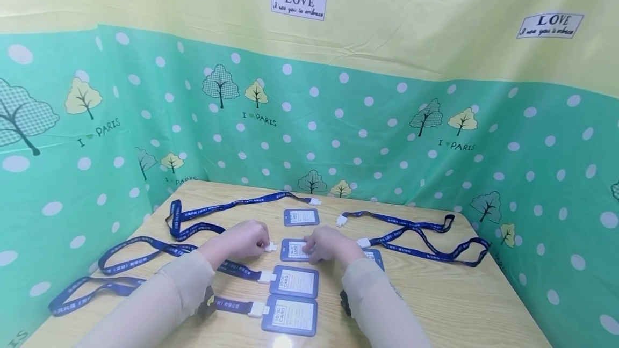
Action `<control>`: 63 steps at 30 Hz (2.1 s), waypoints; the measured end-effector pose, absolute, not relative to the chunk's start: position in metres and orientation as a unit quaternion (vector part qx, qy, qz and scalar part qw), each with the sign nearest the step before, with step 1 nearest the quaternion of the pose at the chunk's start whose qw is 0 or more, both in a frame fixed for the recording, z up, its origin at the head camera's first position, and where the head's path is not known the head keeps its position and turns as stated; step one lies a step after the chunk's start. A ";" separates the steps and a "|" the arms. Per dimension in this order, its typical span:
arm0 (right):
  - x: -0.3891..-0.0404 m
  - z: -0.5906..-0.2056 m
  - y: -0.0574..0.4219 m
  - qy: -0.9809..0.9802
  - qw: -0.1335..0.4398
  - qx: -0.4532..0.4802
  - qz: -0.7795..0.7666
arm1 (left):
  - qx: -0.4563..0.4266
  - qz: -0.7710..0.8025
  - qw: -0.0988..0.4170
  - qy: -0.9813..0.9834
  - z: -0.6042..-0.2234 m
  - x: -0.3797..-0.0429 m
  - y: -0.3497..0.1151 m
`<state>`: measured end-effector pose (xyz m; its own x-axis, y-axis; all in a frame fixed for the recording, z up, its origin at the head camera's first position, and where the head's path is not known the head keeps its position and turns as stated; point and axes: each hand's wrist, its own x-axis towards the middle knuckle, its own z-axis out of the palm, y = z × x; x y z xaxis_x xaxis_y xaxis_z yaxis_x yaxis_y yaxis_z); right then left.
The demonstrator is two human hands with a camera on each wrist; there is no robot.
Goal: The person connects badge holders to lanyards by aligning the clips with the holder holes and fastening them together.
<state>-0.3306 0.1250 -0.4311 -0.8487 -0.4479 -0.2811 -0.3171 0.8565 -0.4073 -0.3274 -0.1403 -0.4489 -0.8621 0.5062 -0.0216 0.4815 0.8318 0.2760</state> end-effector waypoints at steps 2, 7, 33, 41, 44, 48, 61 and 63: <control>-0.330 -0.431 0.124 0.945 0.187 -0.204 -0.174 | 0.261 0.132 0.047 0.955 -0.449 -0.327 -0.141; -0.330 -0.430 0.123 0.945 0.189 -0.208 -0.167 | 0.266 0.134 0.046 0.954 -0.449 -0.328 -0.140; -0.331 -0.430 0.122 0.944 0.190 -0.209 -0.173 | 0.258 0.137 0.057 0.955 -0.449 -0.325 -0.133; -0.330 -0.428 0.121 0.944 0.189 -0.213 -0.168 | 0.271 0.139 0.056 0.951 -0.446 -0.323 -0.131; -0.330 -0.429 0.121 0.945 0.187 -0.213 -0.163 | 0.267 0.145 0.063 0.951 -0.446 -0.323 -0.130; -0.331 -0.430 0.120 0.947 0.184 -0.211 -0.158 | 0.255 0.151 0.074 0.952 -0.446 -0.322 -0.129; -0.330 -0.436 0.118 0.950 0.170 -0.209 -0.156 | 0.262 0.152 0.061 0.951 -0.450 -0.320 -0.128; -0.330 -0.436 0.118 0.951 0.167 -0.211 -0.153 | 0.264 0.151 0.059 0.951 -0.449 -0.320 -0.128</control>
<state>-0.3305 0.1177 -0.4361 -0.8550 -0.4524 -0.2536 -0.3497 0.8639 -0.3624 -0.3197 -0.1281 -0.4495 -0.8534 0.5202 -0.0329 0.4843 0.8147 0.3189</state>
